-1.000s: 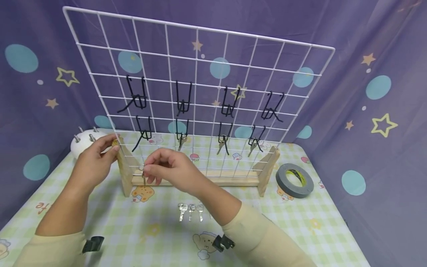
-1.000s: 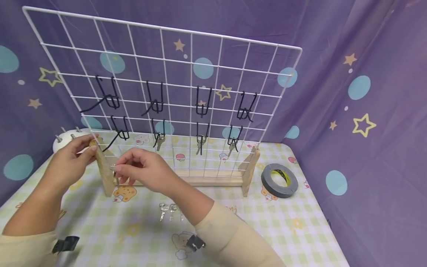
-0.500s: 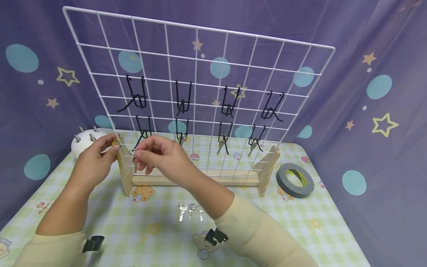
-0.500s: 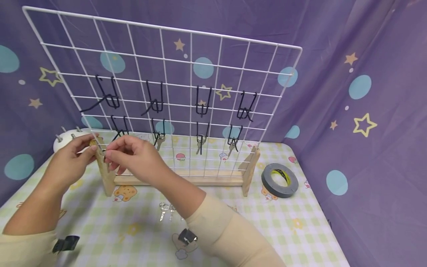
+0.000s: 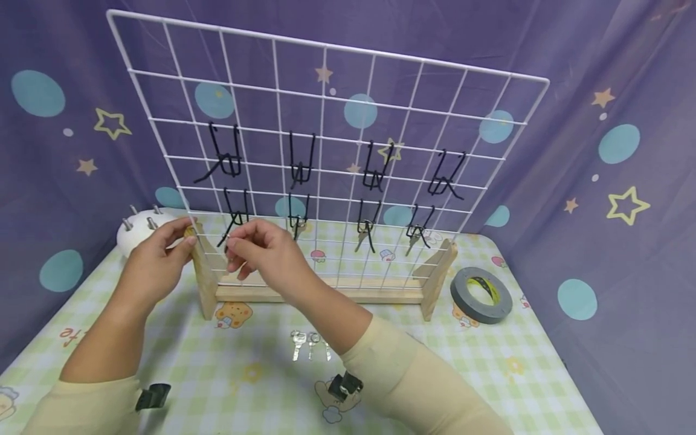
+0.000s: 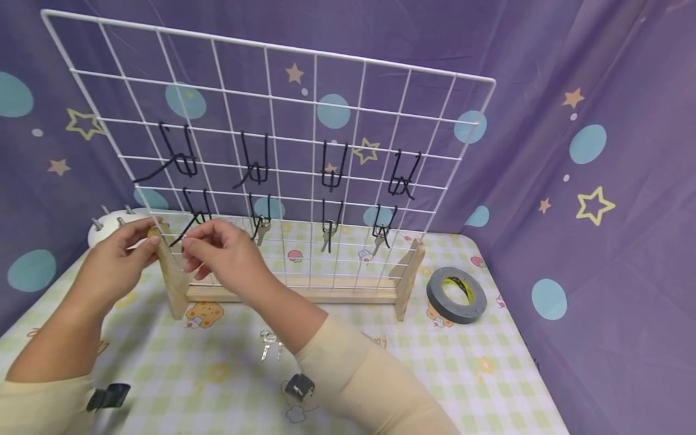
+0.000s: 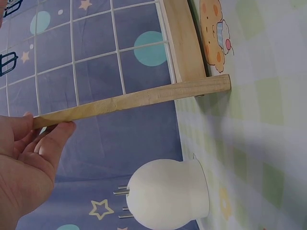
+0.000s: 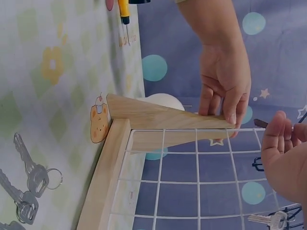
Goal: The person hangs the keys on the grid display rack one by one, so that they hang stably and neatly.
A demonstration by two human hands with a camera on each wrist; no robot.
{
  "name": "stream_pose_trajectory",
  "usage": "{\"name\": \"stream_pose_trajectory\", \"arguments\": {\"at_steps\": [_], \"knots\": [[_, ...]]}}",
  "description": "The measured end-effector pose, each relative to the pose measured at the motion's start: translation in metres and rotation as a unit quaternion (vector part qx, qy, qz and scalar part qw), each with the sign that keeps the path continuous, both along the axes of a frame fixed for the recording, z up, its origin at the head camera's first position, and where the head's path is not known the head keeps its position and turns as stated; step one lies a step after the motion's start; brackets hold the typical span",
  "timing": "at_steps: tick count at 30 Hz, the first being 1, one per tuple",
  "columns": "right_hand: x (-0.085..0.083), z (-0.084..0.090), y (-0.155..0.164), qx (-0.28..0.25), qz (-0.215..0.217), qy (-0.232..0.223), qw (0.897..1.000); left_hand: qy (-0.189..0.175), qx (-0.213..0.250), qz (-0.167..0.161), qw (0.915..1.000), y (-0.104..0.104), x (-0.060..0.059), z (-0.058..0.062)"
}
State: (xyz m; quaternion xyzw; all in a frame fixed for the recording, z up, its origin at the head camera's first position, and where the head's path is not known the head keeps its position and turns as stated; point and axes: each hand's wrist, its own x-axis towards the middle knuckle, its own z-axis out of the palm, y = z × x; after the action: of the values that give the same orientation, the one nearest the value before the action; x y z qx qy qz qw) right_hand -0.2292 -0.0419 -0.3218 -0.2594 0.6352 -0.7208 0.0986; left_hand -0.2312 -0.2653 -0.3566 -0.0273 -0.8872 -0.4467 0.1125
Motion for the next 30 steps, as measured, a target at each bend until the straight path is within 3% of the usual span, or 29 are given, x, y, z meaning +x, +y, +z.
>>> {"name": "stream_pose_trajectory", "arguments": {"at_steps": [12, 25, 30], "knots": [[-0.016, -0.001, -0.011, -0.033, -0.056, -0.057, 0.996, 0.003, 0.001, 0.0, 1.0, 0.0, 0.0, -0.001], [-0.029, -0.005, -0.016, -0.033, -0.112, -0.037, 0.992, 0.0, 0.001, 0.0, 1.0, -0.001, -0.002, -0.001], [-0.03, -0.009, -0.014, -0.022, -0.116, -0.035, 0.992, 0.0, 0.001, -0.003, 1.0, -0.001, -0.001, -0.002]]}}
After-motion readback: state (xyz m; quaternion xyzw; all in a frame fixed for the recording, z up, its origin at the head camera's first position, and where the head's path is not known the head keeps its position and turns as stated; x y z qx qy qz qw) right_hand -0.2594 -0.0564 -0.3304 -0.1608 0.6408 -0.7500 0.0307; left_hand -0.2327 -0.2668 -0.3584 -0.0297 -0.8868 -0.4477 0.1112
